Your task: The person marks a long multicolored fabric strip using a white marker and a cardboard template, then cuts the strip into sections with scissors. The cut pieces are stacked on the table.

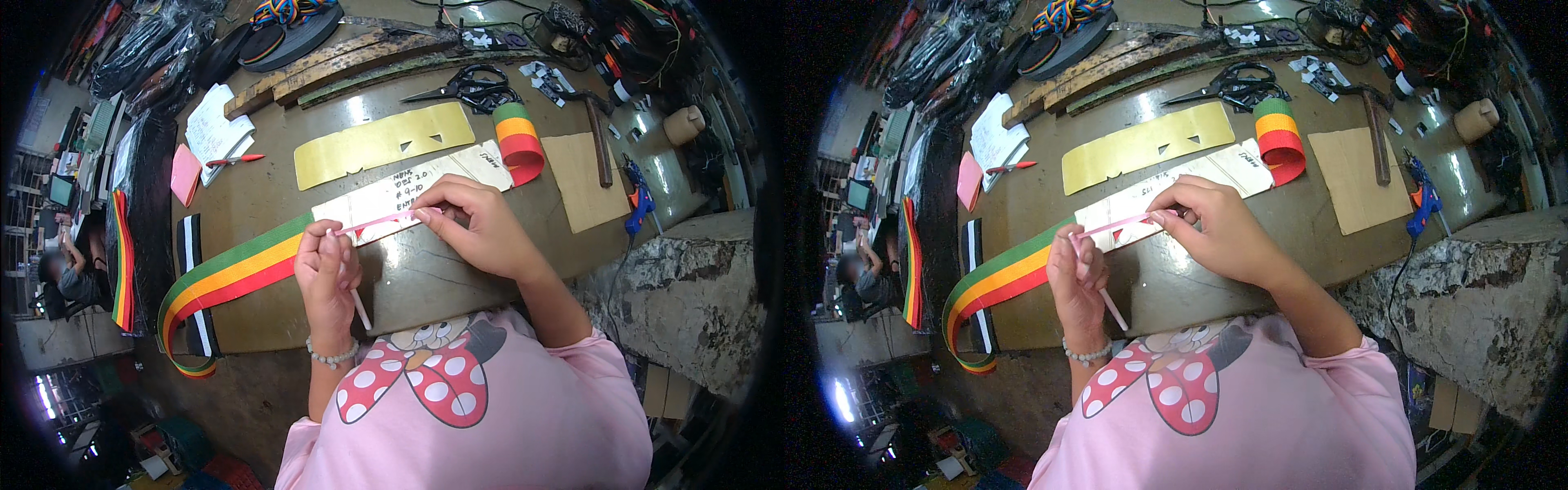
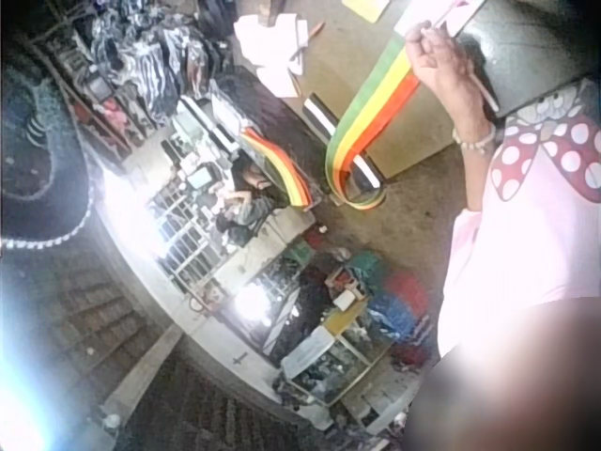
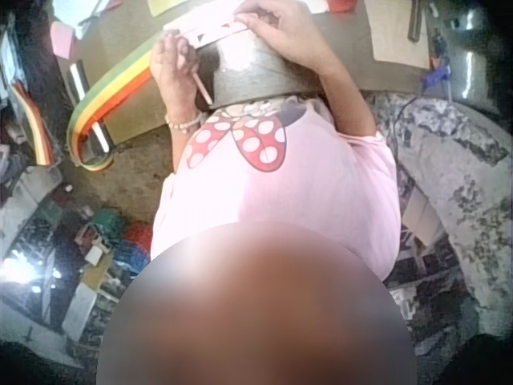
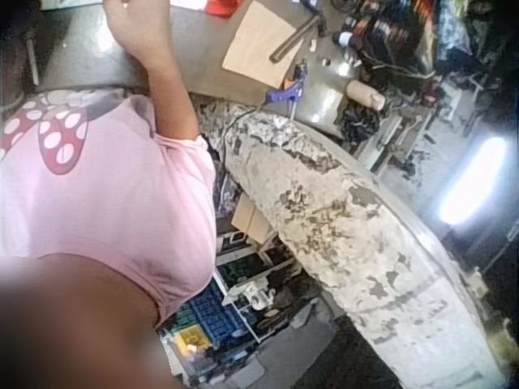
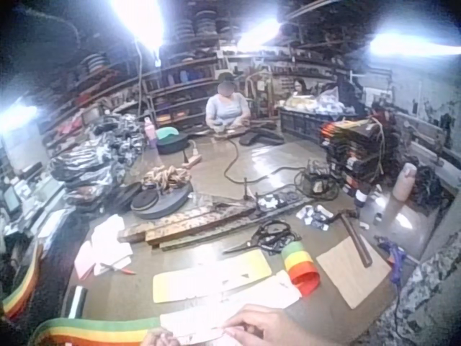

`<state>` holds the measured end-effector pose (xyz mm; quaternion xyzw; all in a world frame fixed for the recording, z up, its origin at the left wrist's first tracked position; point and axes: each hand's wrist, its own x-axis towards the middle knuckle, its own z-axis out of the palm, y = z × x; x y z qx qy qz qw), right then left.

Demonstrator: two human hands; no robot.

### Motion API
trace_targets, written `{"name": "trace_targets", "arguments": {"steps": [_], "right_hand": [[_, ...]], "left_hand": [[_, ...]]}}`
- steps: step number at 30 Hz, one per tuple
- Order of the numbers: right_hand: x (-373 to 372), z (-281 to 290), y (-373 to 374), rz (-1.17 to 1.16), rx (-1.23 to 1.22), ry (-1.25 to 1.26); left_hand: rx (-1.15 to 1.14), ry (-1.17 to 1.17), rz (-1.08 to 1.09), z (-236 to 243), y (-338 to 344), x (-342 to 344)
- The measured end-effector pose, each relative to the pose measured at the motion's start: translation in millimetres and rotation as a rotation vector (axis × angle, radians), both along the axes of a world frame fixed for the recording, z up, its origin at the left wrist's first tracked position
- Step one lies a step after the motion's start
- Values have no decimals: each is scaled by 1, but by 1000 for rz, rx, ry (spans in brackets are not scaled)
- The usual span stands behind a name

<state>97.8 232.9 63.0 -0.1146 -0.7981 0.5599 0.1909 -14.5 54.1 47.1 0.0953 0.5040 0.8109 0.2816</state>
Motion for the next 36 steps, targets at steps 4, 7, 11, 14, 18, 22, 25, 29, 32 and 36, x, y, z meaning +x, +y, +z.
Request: {"name": "trace_targets", "arguments": {"steps": [4, 7, 11, 14, 18, 22, 25, 29, 32, 36], "right_hand": [[2, -1, -1, -9, -3, 7], [5, -2, 0, -53, -26, -11], [7, -3, 0, -41, -37, -26], [7, -5, 0, -37, -10, -35], [7, -8, -1, -83, -76, -43], [9, -10, -1, -74, -124, -67], [9, -11, -1, -78, -86, -53], [9, -11, 0, -134, -64, -73], [8, -11, 0, -118, -47, -58], [8, -13, -1, -100, -43, -52]], "left_hand": [[-62, 59, -6, -2, -7, -5], [15, -41, 66, -5, -9, -10], [121, 21, -33, -6, -14, -13], [-10, 181, -33, -7, -17, -15], [98, -30, 104, -7, -19, -19], [-60, 189, 61, -7, -21, -22], [-123, 220, 126, -9, -22, -24], [75, 64, 146, -11, -24, -27], [14, 138, 163, -13, -24, -29], [-94, 246, 259, -15, -22, -32]]}}
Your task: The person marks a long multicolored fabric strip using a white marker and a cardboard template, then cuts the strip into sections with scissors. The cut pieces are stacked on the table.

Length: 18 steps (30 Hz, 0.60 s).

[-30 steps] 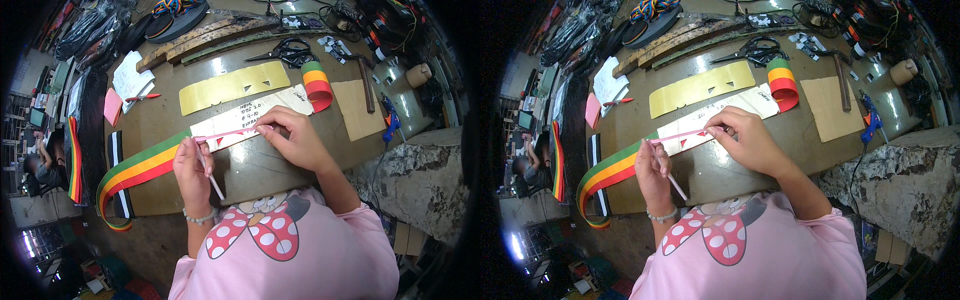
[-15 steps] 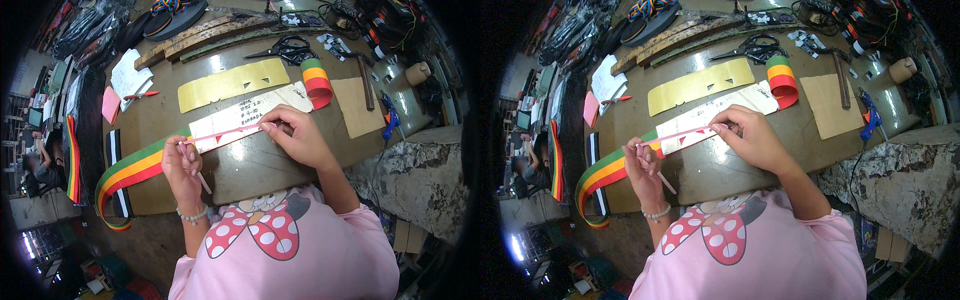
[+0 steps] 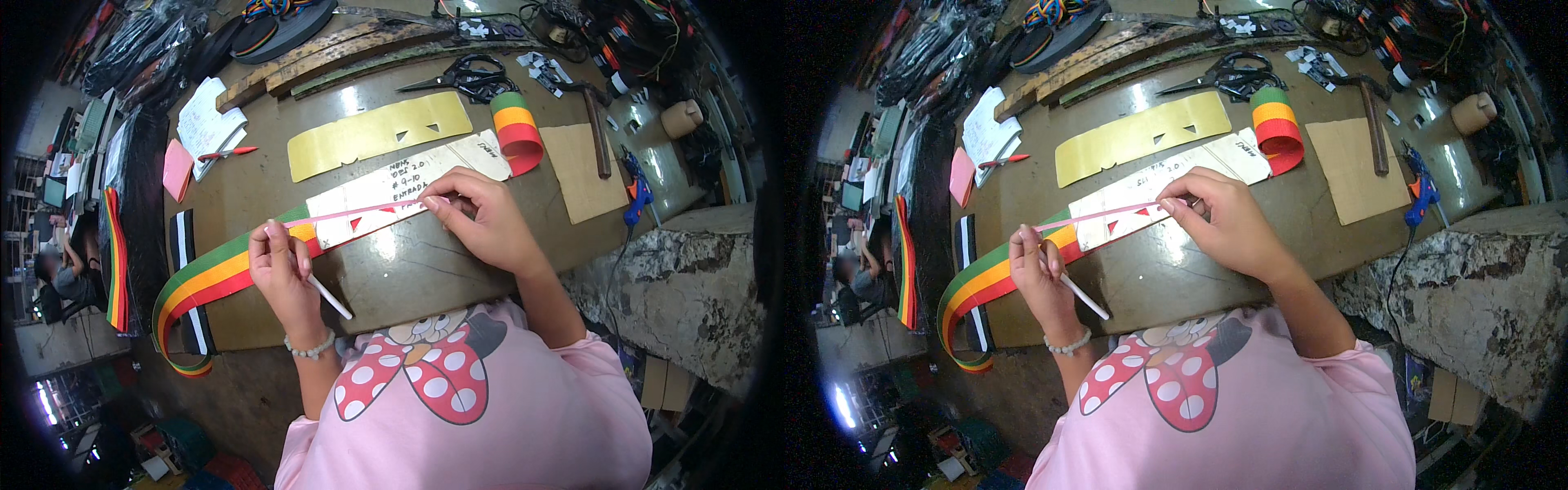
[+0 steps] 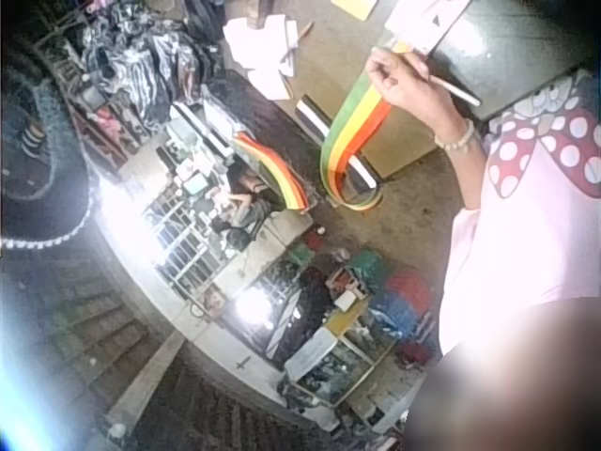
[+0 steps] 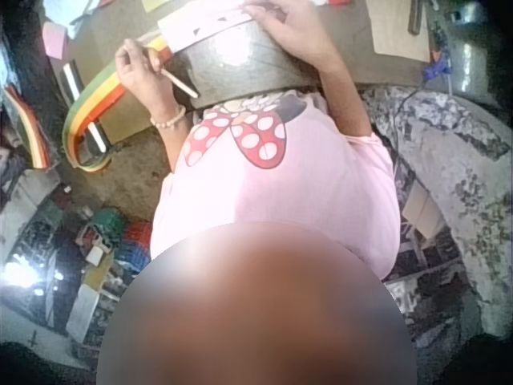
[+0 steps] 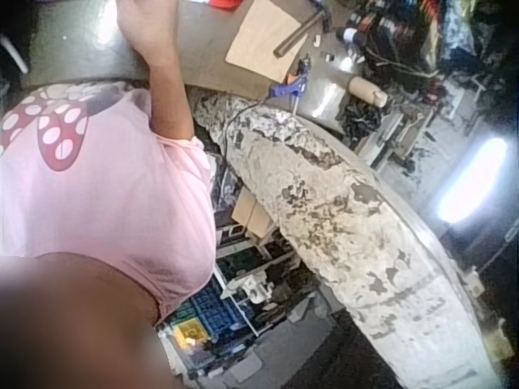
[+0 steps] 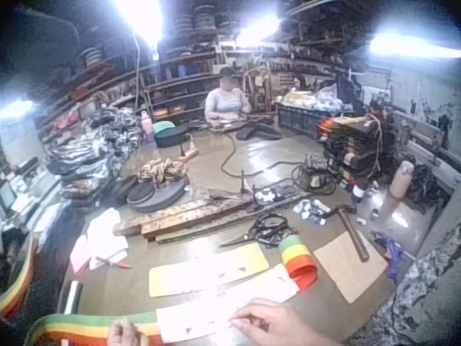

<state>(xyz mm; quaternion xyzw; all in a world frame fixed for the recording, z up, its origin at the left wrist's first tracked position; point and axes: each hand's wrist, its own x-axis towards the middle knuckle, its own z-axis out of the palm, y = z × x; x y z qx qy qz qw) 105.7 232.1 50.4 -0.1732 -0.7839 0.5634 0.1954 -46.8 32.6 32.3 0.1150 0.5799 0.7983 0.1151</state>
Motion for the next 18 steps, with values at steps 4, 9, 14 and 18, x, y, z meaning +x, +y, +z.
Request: {"name": "trace_targets", "arguments": {"steps": [4, 9, 14, 18], "right_hand": [[-2, -2, 3, -47, 10, 25], [0, -5, 6, -63, 34, 21], [5, -10, 9, -89, -25, -5], [9, -12, 19, -172, 51, -13]], "left_hand": [[125, -116, -13, 3, -3, -2], [117, -65, -30, 2, -8, -5], [63, -5, -30, -6, -12, -9], [269, -132, -66, 0, -17, -14]]}}
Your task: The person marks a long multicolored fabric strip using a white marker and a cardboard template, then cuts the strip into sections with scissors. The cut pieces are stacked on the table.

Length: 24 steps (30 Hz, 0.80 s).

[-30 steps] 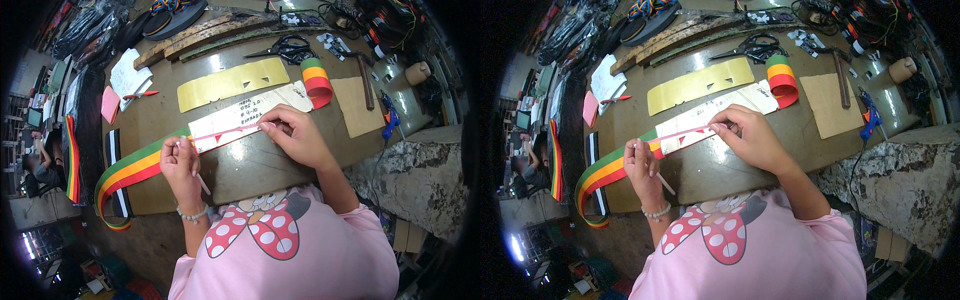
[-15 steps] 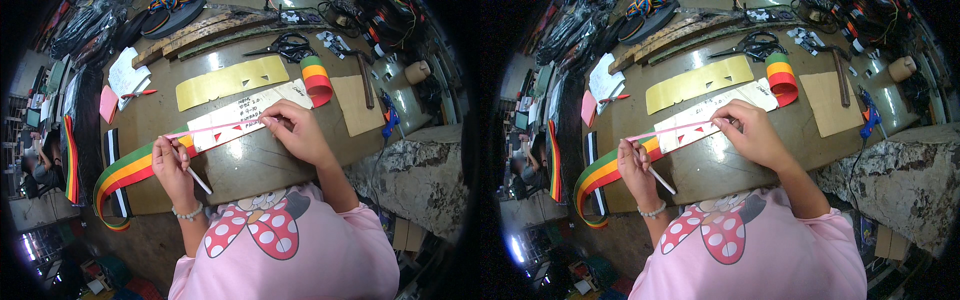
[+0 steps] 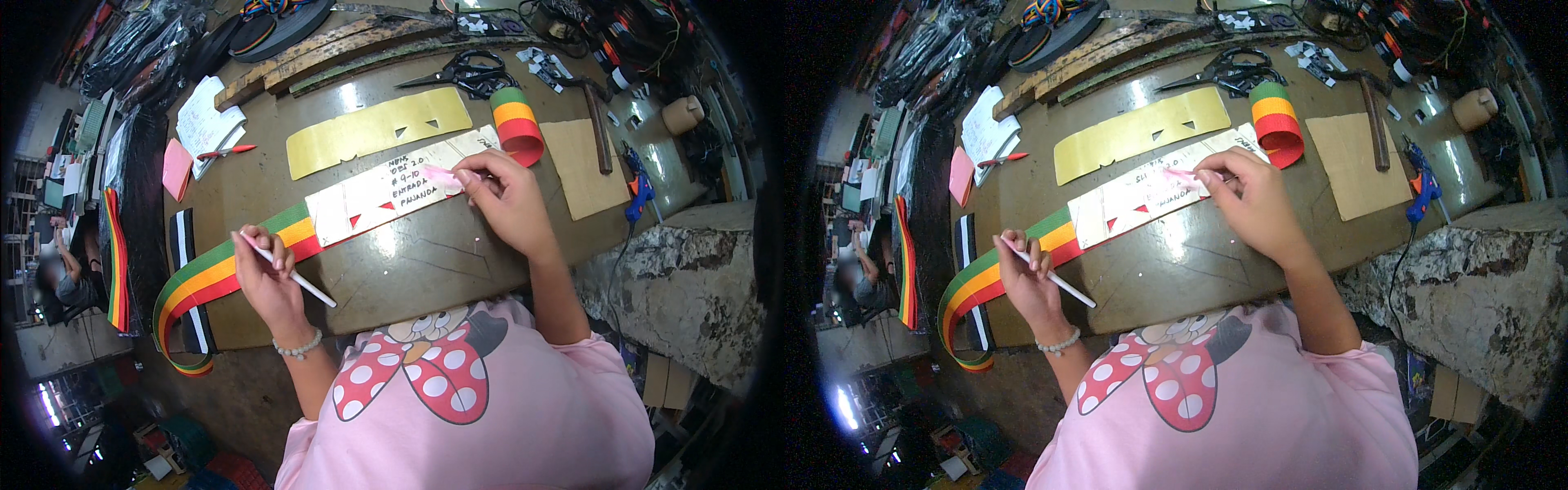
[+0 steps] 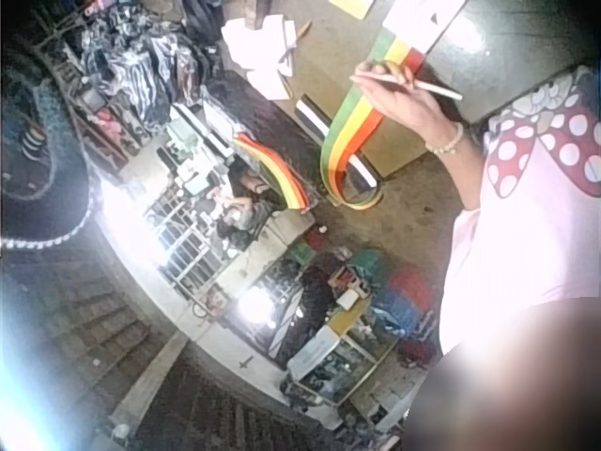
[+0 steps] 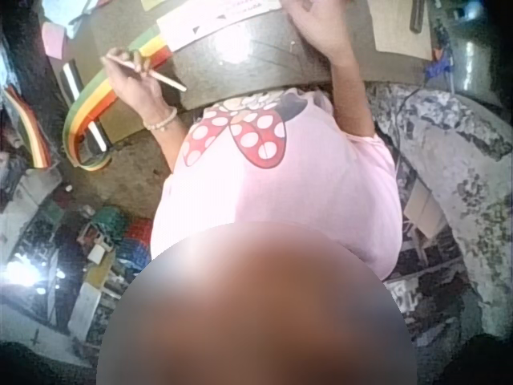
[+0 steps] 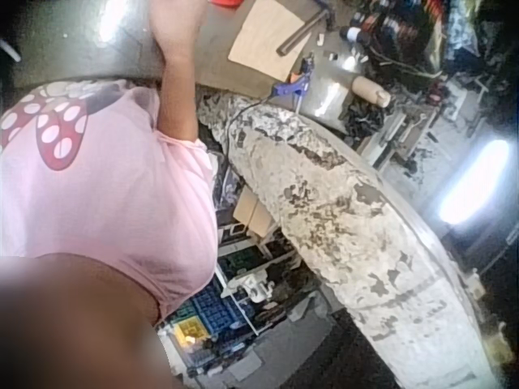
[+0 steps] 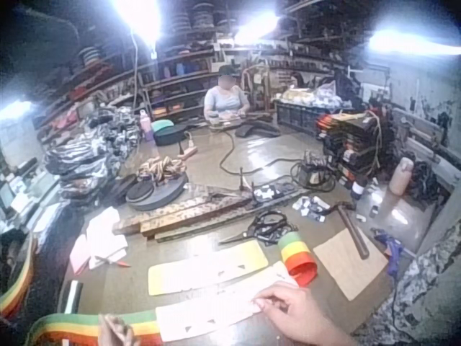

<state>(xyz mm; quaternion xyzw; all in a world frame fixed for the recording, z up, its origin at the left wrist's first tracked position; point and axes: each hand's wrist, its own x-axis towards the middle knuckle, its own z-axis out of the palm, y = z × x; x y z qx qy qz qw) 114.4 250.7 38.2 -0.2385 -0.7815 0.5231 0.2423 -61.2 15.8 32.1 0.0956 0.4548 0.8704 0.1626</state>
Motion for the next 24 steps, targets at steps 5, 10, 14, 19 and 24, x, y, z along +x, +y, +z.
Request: {"name": "trace_targets", "arguments": {"steps": [5, 10, 14, 19, 24], "right_hand": [[40, 3, 16, 86, 133, -160], [69, -17, 10, -9, 368, -290], [55, -45, -34, 41, 576, -141], [21, -62, -90, 374, 578, -135], [-40, -71, -151, 655, 777, 15]], "left_hand": [[-502, 224, -64, 16, -19, 13], [-1103, 550, -456, 12, -35, 39], [-1172, 691, -295, -7, -20, 59], [-1077, 722, -136, -6, -21, 62], [-1079, 584, 295, 11, -63, 33]]}}
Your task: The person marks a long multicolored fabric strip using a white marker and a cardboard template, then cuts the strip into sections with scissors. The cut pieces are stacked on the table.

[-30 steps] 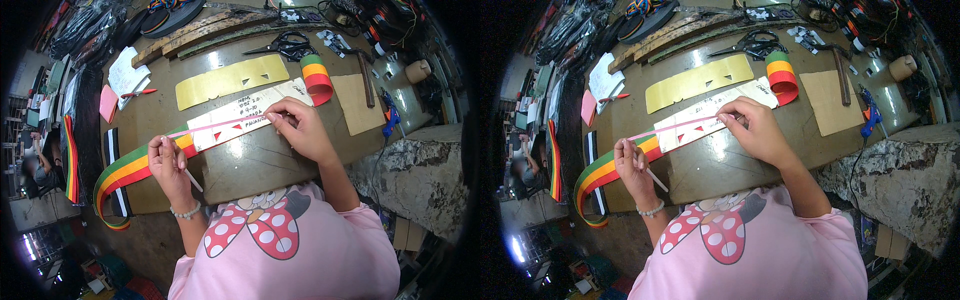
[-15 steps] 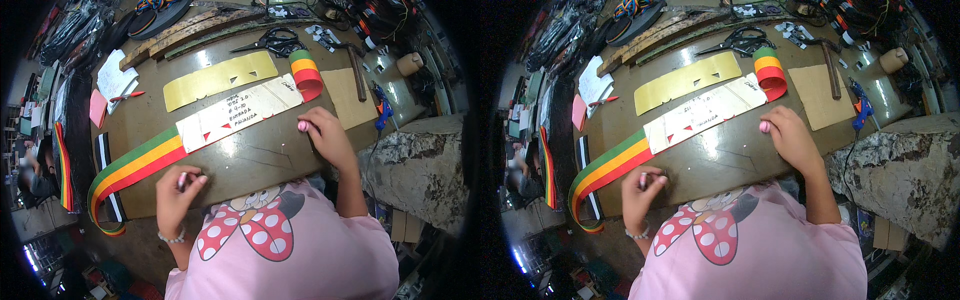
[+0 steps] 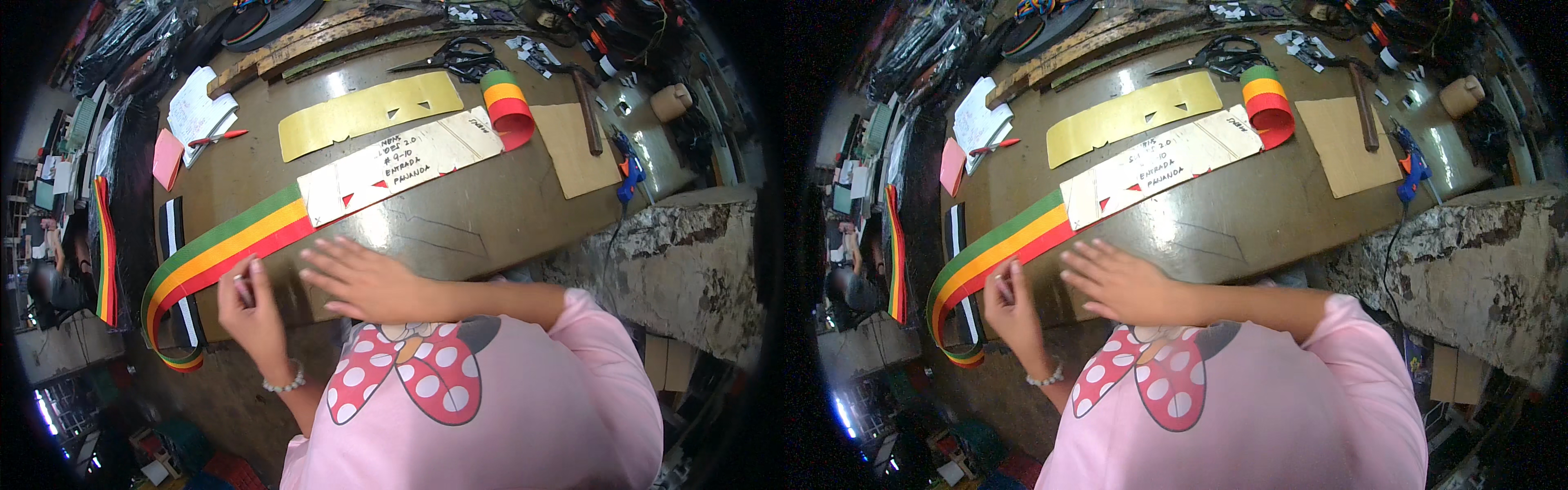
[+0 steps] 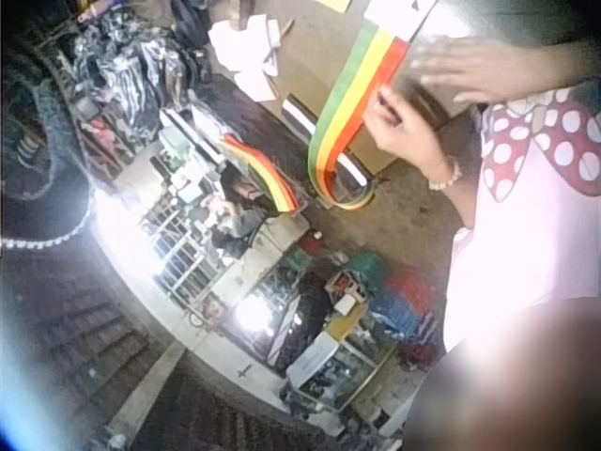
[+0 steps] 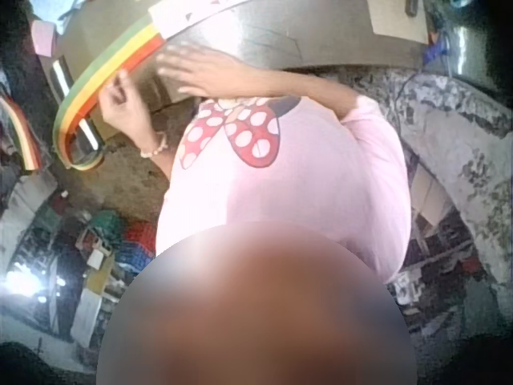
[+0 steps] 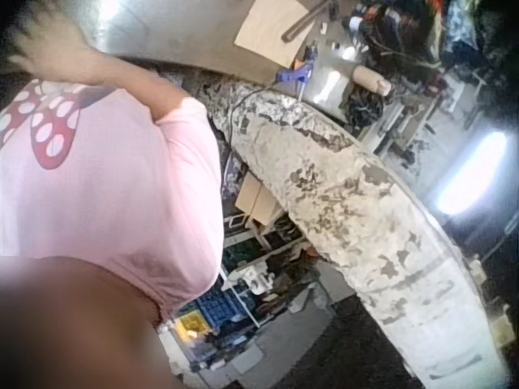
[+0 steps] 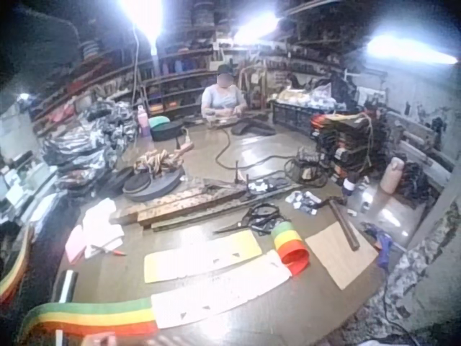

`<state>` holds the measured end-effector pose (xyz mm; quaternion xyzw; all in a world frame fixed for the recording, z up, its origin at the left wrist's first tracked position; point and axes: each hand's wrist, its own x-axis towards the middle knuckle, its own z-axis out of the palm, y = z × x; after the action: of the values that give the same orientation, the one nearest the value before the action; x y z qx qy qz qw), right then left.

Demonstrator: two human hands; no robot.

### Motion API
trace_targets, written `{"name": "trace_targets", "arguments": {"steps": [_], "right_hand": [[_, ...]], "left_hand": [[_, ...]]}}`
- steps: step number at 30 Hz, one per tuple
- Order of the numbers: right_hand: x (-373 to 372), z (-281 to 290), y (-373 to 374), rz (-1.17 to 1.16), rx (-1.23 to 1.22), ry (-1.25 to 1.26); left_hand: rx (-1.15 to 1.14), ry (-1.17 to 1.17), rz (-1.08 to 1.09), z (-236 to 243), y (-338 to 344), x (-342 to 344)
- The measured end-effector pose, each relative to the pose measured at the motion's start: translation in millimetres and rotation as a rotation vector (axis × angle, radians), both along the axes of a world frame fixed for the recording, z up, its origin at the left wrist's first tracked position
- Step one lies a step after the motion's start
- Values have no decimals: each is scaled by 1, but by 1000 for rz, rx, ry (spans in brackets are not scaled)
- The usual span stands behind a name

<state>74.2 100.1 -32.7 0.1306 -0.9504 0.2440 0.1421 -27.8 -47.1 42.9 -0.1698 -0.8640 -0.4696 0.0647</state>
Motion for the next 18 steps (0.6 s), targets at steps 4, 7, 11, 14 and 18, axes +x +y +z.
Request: {"name": "trace_targets", "arguments": {"steps": [4, 7, 11, 14, 18], "right_hand": [[-25, -7, -18, 68, 117, -46], [20, -6, 18, -45, 78, -89], [144, 4, 91, -550, 136, -176], [213, 20, 116, -921, 196, -203], [231, 52, 111, -1386, 227, -528]], "left_hand": [[117, 39, 25, -3, -21, -3], [92, -14, 34, -10, -19, 2], [141, -125, -120, -16, 3, 5], [224, -398, -219, -9, 27, 4], [543, -631, -530, 9, 74, 16]]}}
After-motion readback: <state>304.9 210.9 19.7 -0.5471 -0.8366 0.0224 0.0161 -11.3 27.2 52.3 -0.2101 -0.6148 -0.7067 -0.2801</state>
